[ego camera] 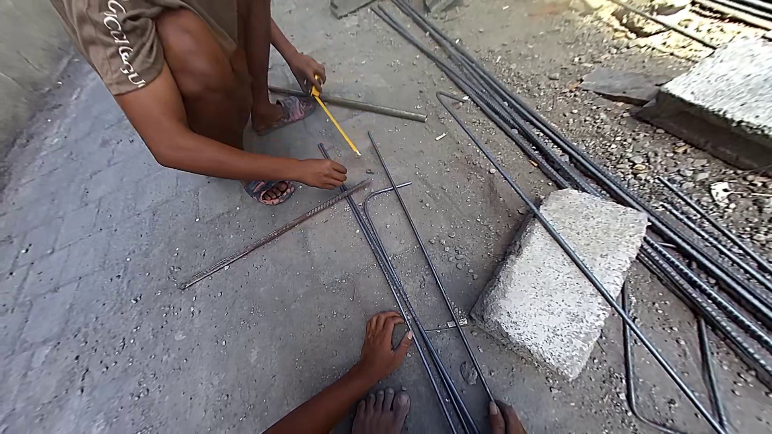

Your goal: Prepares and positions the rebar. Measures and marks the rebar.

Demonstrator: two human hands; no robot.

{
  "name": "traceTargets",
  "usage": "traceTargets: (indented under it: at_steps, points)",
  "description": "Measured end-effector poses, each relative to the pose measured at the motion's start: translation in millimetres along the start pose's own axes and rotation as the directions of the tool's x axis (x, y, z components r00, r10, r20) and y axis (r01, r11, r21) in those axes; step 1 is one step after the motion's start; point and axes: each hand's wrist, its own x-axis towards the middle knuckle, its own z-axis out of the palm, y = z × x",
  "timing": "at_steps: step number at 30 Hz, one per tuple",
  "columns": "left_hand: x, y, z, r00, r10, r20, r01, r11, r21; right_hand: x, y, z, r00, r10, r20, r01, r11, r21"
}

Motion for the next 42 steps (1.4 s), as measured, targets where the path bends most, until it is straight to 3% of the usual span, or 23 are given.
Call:
traceTargets:
  at_steps: [42]
  points:
    - [-0.2,0.2,-0.1,1.000,-0.001,-0.002,0.001,1.000,-0.012,0.5,0.8,0.4,0.998,-0.031,-0.050,0.028,0.999,-0.044]
